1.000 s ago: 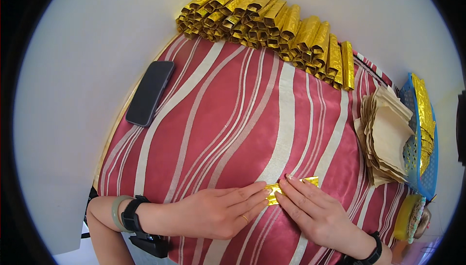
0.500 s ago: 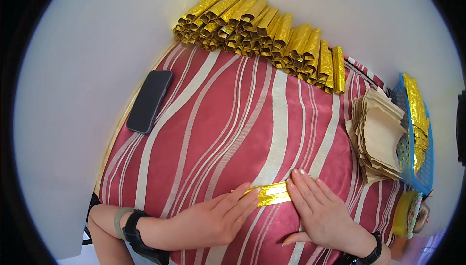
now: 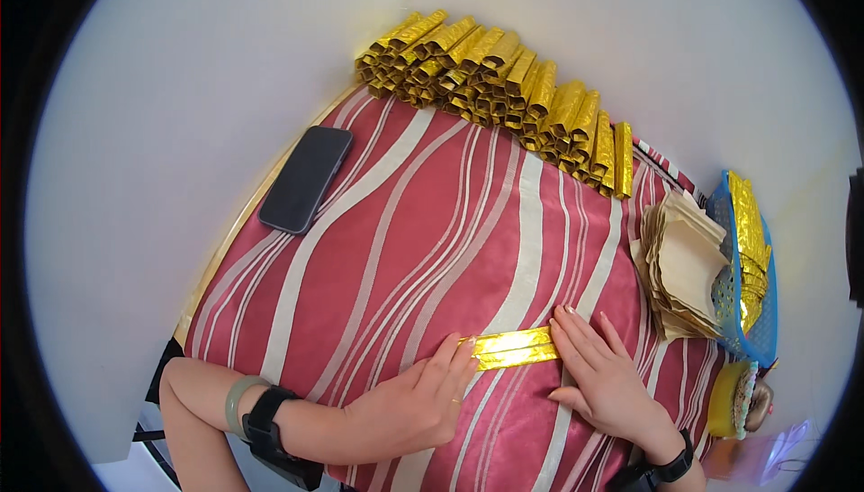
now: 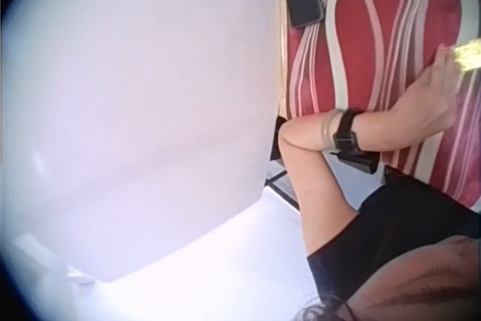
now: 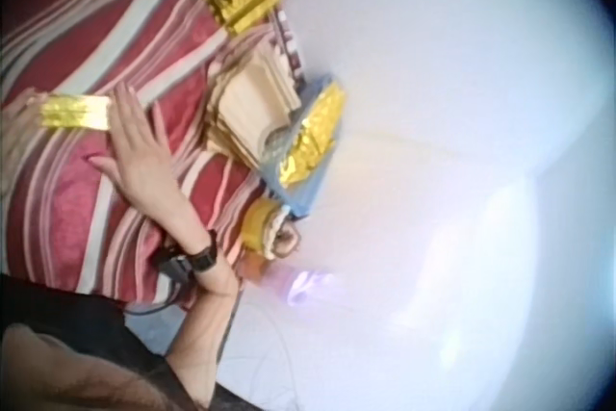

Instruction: Fold sheets of gold joss paper into specific rectangular shapes and stack them.

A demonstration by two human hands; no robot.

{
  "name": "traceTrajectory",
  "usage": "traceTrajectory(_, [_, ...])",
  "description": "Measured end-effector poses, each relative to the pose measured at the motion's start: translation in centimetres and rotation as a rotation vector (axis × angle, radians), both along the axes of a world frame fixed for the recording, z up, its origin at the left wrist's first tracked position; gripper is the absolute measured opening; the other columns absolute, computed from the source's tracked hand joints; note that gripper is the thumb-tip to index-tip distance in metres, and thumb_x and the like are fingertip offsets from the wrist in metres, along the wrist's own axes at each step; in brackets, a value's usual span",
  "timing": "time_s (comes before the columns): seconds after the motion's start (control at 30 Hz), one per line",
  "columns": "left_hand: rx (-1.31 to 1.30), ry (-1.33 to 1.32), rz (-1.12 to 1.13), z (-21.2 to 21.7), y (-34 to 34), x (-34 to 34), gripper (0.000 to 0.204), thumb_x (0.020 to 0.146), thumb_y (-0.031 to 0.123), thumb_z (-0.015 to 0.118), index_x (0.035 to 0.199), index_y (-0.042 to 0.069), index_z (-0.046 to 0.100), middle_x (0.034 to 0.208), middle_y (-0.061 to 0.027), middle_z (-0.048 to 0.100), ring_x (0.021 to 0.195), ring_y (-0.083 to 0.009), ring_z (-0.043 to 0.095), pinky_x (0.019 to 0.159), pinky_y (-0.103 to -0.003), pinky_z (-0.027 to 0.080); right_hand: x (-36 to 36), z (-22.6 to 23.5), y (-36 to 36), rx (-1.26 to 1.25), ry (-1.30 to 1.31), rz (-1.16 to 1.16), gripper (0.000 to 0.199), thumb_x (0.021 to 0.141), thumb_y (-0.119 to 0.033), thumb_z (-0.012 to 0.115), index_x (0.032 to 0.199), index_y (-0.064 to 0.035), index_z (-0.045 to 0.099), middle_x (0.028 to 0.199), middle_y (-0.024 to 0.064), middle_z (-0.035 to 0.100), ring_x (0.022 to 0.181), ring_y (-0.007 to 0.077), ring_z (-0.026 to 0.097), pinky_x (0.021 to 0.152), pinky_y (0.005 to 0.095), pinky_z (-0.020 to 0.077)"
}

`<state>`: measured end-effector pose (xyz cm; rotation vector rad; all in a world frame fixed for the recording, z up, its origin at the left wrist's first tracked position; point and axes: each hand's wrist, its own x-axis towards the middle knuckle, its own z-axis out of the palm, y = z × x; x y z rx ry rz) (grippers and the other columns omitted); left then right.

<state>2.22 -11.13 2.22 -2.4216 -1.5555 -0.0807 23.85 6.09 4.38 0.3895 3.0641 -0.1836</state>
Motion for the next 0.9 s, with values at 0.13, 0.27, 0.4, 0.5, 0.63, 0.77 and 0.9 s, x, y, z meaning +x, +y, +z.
traceTrajectory(0.13, [0.032, 0.041, -0.004, -0.1, 0.0, 0.1, 0.039, 0.082, 0.009, 0.054, 0.115, -0.012, 0.064, 0.120, -0.0289, 0.061, 0.118, -0.0400, 0.057, 0.085, -0.031, 0.054, -0.3, -0.1, 0.5, -0.042, 0.247, -0.067, 0.051, 0.079, -0.021, 0.074, 0.126, -0.0084, 0.060, 0.133, 0.0162, 0.051, 0.120, 0.0295, 0.051, 0.100, 0.0426, 0.0408])
traceTrajectory(0.27, [0.028, 0.053, -0.021, 0.2, 0.3, -0.1, 0.040, 0.083, 0.010, 0.054, 0.114, -0.012, 0.064, 0.118, -0.0283, 0.062, 0.117, -0.0394, 0.058, 0.087, -0.032, 0.053, -1.2, -0.4, 1.6, -0.177, 0.288, -0.129, 0.033, 0.077, -0.010, 0.074, 0.109, -0.0085, 0.068, 0.099, 0.0069, 0.059, 0.093, 0.0246, 0.055, 0.080, 0.0376, 0.0440])
traceTrajectory(0.4, [0.031, 0.069, -0.058, 0.3, 0.5, -0.2, 0.039, 0.083, 0.012, 0.054, 0.112, -0.013, 0.065, 0.116, -0.0280, 0.063, 0.113, -0.0390, 0.059, 0.091, -0.033, 0.051, -1.3, -1.1, 2.7, -0.251, 0.340, -0.097, 0.030, 0.077, -0.009, 0.072, 0.107, -0.0087, 0.068, 0.096, 0.0057, 0.059, 0.091, 0.0245, 0.055, 0.079, 0.0356, 0.0436])
traceTrajectory(0.5, [0.041, -0.018, -0.043, -0.1, 0.8, 0.1, 0.039, 0.084, 0.013, 0.054, 0.112, -0.013, 0.064, 0.118, -0.0282, 0.062, 0.110, -0.0391, 0.060, 0.093, -0.032, 0.050, -1.0, -1.5, 2.9, -0.262, 0.343, -0.114, 0.030, 0.078, -0.008, 0.072, 0.107, -0.0090, 0.067, 0.096, 0.0056, 0.059, 0.092, 0.0246, 0.054, 0.080, 0.0360, 0.0440])
traceTrajectory(0.63, [-0.002, -0.115, 0.032, -0.5, 0.0, 0.1, 0.041, 0.088, 0.012, 0.052, 0.122, -0.010, 0.059, 0.128, -0.0271, 0.056, 0.117, -0.0367, 0.057, 0.092, -0.031, 0.050, -1.7, -1.2, 2.5, -0.242, 0.326, -0.102, 0.030, 0.077, -0.008, 0.072, 0.107, -0.0095, 0.067, 0.096, 0.0054, 0.059, 0.093, 0.0247, 0.054, 0.081, 0.0362, 0.0442])
traceTrajectory(0.77, [0.010, -0.033, 0.028, -0.1, 0.3, 0.3, 0.039, 0.089, 0.012, 0.052, 0.121, -0.009, 0.061, 0.127, -0.0258, 0.058, 0.119, -0.0361, 0.057, 0.091, -0.031, 0.051, -1.5, -1.4, 2.7, -0.137, 0.334, -0.049, 0.031, 0.076, -0.008, 0.071, 0.107, -0.0099, 0.067, 0.095, 0.0046, 0.059, 0.090, 0.0233, 0.055, 0.081, 0.0364, 0.0449])
traceTrajectory(0.9, [0.001, 0.075, -0.020, 0.2, 0.5, 0.5, 0.037, 0.089, 0.012, 0.051, 0.119, -0.009, 0.063, 0.124, -0.0254, 0.060, 0.118, -0.0358, 0.058, 0.087, -0.031, 0.052, -1.6, -0.8, 1.8, 0.262, 0.299, 0.142, 0.035, 0.075, -0.010, 0.064, 0.110, -0.0062, 0.066, 0.092, 0.0039, 0.059, 0.087, 0.0188, 0.059, 0.081, 0.0342, 0.0470])
